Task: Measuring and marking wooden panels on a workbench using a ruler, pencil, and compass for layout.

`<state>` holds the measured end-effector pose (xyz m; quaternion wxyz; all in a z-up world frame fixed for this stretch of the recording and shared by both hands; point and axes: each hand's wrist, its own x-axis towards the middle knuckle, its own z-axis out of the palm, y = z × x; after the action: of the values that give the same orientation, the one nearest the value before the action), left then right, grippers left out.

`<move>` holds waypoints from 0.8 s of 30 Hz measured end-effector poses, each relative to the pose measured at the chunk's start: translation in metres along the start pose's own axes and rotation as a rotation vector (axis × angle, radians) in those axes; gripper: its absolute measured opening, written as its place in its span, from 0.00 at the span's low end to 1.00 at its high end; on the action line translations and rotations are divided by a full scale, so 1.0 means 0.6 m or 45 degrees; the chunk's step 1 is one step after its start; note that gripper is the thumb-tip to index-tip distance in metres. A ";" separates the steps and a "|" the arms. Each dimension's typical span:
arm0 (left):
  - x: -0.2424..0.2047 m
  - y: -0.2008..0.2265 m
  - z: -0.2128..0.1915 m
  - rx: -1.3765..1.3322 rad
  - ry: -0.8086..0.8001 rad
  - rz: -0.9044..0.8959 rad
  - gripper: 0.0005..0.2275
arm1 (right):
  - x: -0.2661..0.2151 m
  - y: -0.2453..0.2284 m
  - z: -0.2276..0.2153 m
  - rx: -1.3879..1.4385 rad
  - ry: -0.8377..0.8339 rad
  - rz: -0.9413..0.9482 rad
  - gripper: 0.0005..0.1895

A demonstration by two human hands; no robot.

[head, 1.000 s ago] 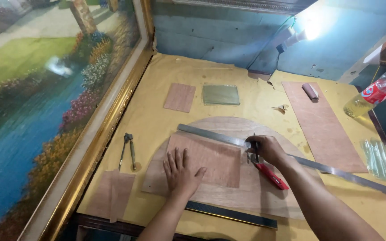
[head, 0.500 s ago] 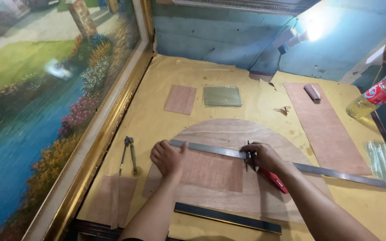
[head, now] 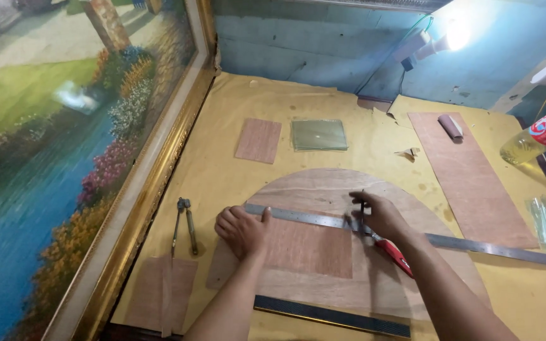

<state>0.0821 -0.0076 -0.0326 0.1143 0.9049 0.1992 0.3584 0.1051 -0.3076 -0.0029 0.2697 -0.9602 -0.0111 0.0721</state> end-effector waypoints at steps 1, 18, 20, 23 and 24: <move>0.002 0.003 -0.003 0.003 -0.004 0.002 0.27 | -0.003 -0.032 -0.003 0.003 -0.004 0.003 0.27; 0.005 0.007 -0.015 -0.051 -0.100 -0.053 0.28 | 0.004 -0.239 0.104 1.003 0.207 0.086 0.09; 0.011 0.013 -0.025 -0.019 -0.101 -0.042 0.28 | 0.003 -0.233 0.108 0.874 0.233 0.013 0.08; 0.012 0.015 -0.027 0.045 -0.112 -0.031 0.27 | 0.004 -0.222 0.123 0.631 0.307 -0.116 0.07; 0.009 0.015 -0.025 0.072 -0.124 -0.031 0.27 | 0.004 -0.216 0.128 0.513 0.356 -0.171 0.06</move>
<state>0.0776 -0.0121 -0.0152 0.1027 0.9217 0.2145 0.3066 0.0987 -0.1572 -0.0010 0.4588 -0.8847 -0.0229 -0.0787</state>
